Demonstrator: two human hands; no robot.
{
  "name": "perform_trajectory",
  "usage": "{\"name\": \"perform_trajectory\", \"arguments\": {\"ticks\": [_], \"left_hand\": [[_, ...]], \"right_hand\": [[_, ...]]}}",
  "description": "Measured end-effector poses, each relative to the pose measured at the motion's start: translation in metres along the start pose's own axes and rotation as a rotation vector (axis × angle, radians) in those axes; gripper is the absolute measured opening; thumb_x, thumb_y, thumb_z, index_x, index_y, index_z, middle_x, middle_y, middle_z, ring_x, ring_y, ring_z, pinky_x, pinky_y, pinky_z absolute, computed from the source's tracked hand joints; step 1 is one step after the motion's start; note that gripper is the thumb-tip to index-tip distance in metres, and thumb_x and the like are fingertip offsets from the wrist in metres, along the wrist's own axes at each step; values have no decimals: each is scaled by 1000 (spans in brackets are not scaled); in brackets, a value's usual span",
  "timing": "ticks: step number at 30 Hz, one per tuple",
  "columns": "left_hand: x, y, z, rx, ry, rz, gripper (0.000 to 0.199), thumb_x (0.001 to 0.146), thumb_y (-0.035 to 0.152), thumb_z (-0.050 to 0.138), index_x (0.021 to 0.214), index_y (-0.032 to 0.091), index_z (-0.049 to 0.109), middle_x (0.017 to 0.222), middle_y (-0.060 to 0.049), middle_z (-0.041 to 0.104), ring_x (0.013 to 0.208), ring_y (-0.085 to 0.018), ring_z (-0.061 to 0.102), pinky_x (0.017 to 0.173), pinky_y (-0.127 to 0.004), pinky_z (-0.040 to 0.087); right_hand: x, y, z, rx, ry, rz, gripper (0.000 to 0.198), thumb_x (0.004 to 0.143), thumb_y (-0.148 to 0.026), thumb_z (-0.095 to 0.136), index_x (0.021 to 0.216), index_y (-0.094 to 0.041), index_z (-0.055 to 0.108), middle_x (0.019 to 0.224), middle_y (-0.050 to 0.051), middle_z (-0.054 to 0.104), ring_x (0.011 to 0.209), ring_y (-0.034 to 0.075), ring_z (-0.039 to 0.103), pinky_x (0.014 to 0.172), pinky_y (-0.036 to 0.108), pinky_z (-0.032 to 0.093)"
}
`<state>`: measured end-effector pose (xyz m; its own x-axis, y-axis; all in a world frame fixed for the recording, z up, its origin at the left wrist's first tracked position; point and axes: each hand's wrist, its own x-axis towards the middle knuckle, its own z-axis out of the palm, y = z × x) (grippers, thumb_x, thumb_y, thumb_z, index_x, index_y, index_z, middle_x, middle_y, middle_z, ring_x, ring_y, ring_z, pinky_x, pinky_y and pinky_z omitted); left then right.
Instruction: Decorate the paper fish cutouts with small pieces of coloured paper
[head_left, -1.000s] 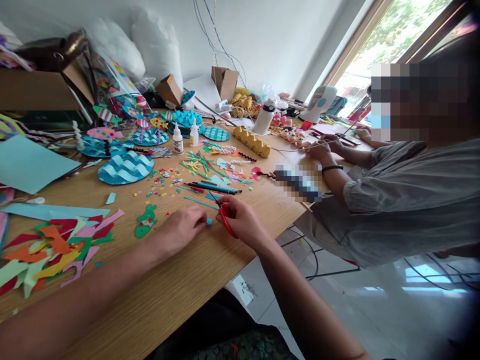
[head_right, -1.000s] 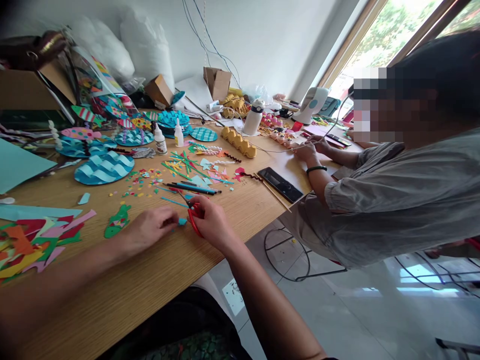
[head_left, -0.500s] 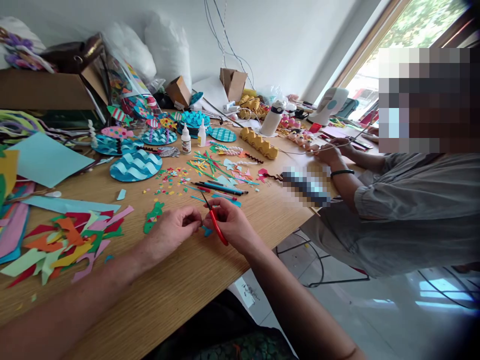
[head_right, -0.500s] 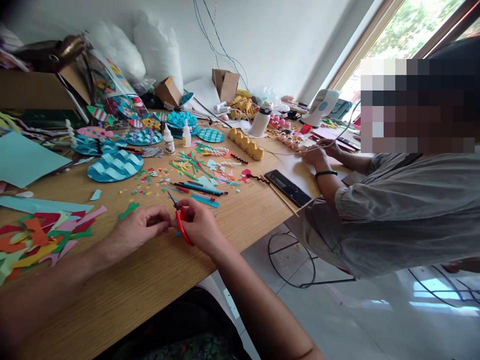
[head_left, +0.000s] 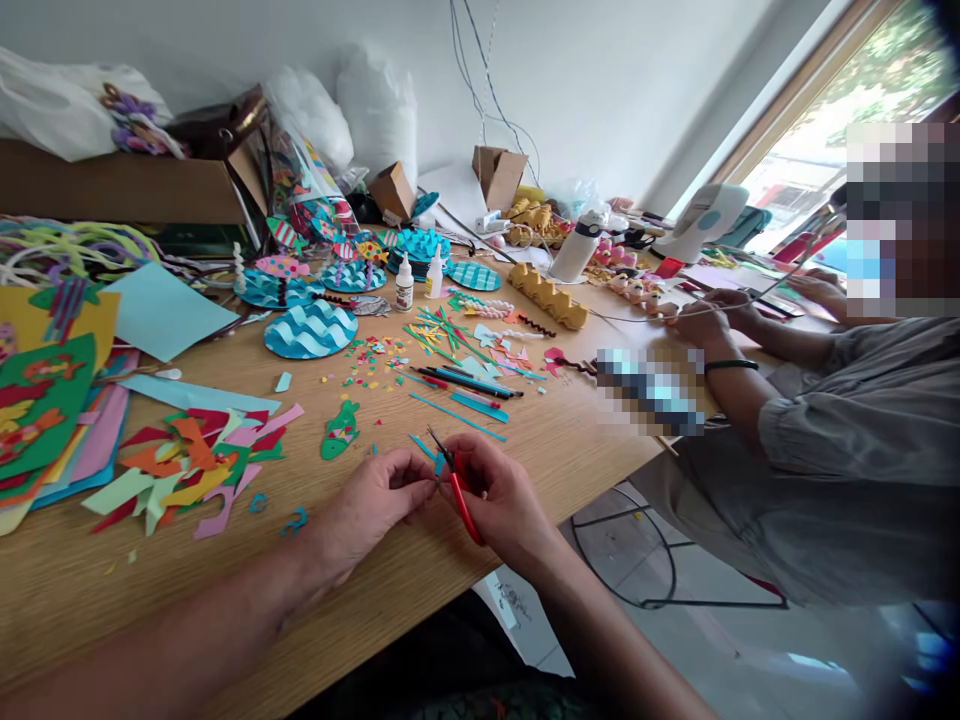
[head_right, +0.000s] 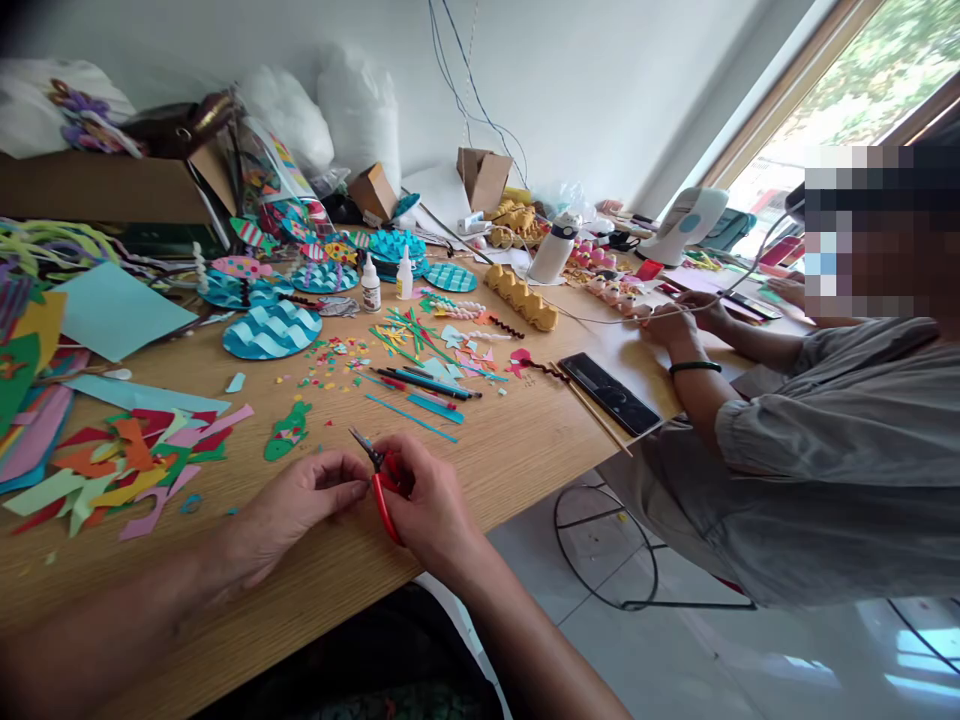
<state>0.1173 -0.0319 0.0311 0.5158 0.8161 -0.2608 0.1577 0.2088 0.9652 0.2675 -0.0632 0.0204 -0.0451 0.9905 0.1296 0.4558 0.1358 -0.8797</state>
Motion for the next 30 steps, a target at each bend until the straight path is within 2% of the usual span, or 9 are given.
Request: {"name": "perform_trajectory", "arguments": {"ticks": [5,9,13,16,21,25,27,30], "left_hand": [[1,-3,-1,54,39,41,13,69,29,57,70,16,57,61,4,51,56,-10,43,50,-20,33],[2,-3,-3,132,57,124,10,69,26,56,68,17,58,63,2,55,61,-12,49,55,-22,37],[3,-3,-6,180,93,188,11,71,26,54,73,18,60,68,1,59,67,-14,53,60,-23,40],[3,-3,-9,189,126,204,13,72,27,53,77,18,62,69,1,59,65,-14,51,57,-22,39],[3,-1,-12,137,159,173,14,72,30,56,72,17,61,61,3,52,58,-11,45,52,-21,36],[3,4,-14,22,170,127,14,69,31,59,69,17,59,59,3,51,56,-10,45,51,-20,36],[2,7,-16,-40,187,97,14,68,30,61,70,17,58,59,3,53,56,-10,47,52,-20,37],[1,11,-22,-120,194,62,13,68,28,63,73,17,58,63,3,57,60,-10,50,55,-19,40]], "right_hand": [[-2,2,2,-15,10,-12,22,73,-19,52,95,-19,53,61,-5,47,53,6,39,51,18,31],[1,1,3,-27,9,-17,23,72,-19,52,95,-19,53,61,-5,47,54,7,40,51,19,32],[6,0,5,17,35,-8,23,72,-19,52,94,-20,52,60,-5,47,54,7,41,51,19,33],[11,-2,8,89,60,14,24,71,-20,53,94,-19,52,62,-5,48,54,7,42,52,19,34],[18,-10,11,256,45,72,25,69,-24,54,92,-19,49,62,-4,48,53,7,42,50,20,34],[21,-14,7,306,19,71,28,68,-24,55,94,-18,48,63,-5,47,53,7,41,50,20,33],[21,-15,2,261,5,65,28,70,-25,54,97,-18,48,62,-5,46,53,7,40,49,19,32],[17,-19,-12,75,-77,11,27,74,-31,55,98,-18,52,61,-5,43,54,6,38,50,19,31]]}}
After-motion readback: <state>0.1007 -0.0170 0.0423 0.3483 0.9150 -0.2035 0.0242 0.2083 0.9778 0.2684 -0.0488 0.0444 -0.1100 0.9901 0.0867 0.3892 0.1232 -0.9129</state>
